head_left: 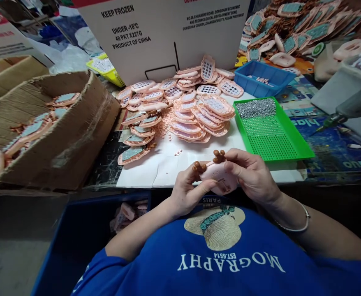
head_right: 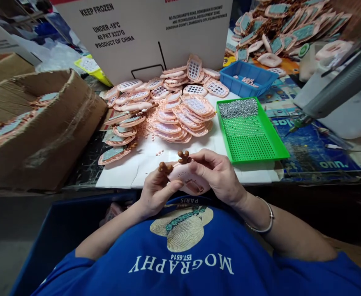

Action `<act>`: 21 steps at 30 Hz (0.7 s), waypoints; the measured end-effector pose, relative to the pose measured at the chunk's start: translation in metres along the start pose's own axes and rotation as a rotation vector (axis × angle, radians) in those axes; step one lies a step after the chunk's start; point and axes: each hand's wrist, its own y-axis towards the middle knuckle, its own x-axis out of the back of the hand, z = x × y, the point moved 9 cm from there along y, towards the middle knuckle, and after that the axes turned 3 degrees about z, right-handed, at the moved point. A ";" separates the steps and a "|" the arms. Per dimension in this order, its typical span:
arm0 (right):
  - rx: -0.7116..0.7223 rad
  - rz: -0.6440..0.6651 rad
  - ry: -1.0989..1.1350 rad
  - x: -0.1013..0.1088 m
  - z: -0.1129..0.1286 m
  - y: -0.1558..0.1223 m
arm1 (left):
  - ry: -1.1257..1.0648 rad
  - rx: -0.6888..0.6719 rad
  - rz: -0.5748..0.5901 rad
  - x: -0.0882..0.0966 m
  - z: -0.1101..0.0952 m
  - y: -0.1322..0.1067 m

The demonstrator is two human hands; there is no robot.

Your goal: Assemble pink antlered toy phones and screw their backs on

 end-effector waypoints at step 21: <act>0.135 0.060 -0.838 -0.001 0.008 0.006 | -0.607 0.206 -0.179 0.015 0.052 0.031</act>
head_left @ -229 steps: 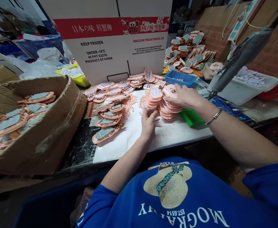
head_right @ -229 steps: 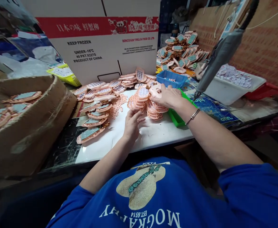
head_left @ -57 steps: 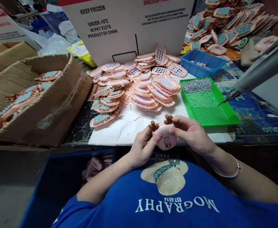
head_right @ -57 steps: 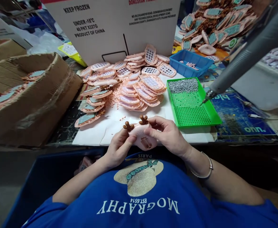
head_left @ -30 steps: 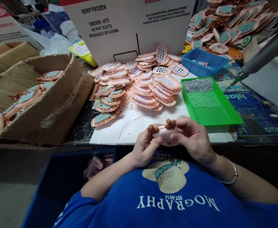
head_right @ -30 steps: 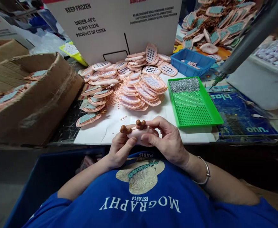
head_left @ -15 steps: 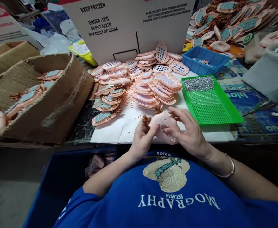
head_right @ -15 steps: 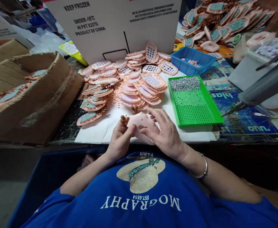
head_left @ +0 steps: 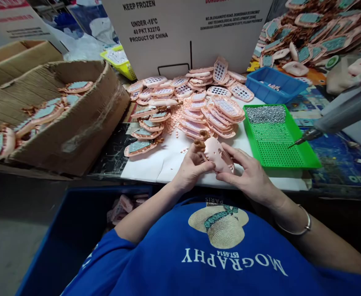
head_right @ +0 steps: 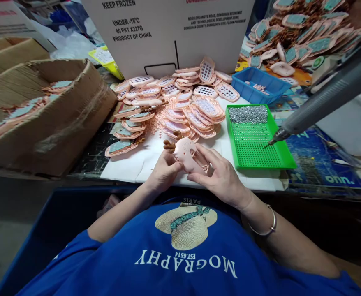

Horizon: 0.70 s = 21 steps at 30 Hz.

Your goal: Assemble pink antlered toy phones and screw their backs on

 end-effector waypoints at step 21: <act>0.309 -0.231 -0.321 -0.005 0.030 -0.012 | 0.293 -0.109 0.041 -0.021 -0.016 -0.020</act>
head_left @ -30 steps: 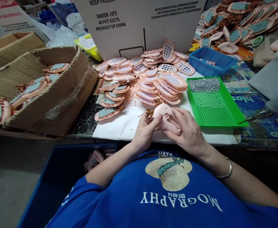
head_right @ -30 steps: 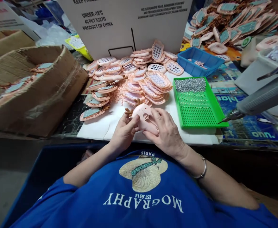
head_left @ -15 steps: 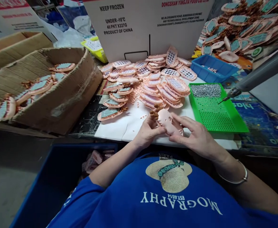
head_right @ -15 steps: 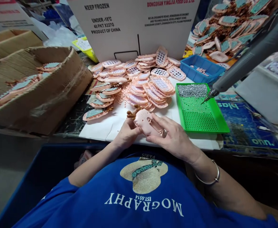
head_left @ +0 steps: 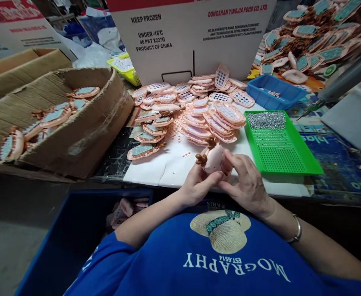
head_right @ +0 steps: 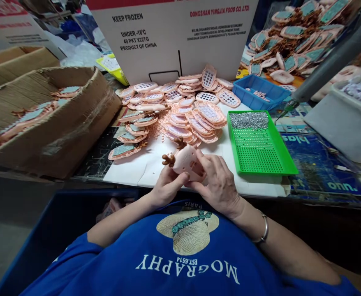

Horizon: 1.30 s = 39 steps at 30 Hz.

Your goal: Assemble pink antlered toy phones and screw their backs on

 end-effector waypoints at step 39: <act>-0.551 0.199 0.720 0.000 -0.024 -0.033 | 0.414 0.281 0.331 -0.024 -0.007 -0.035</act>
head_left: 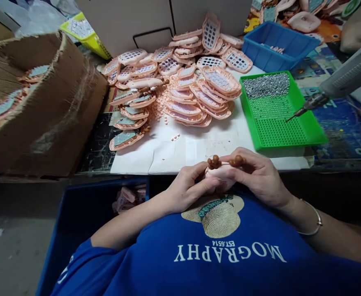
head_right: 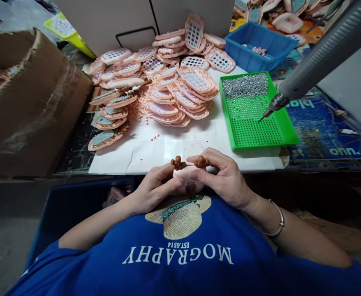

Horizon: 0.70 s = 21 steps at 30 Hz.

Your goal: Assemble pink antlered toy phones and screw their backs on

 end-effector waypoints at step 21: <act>0.196 0.030 -0.030 0.000 0.020 0.005 | 0.245 -0.277 -0.127 0.011 -0.017 -0.004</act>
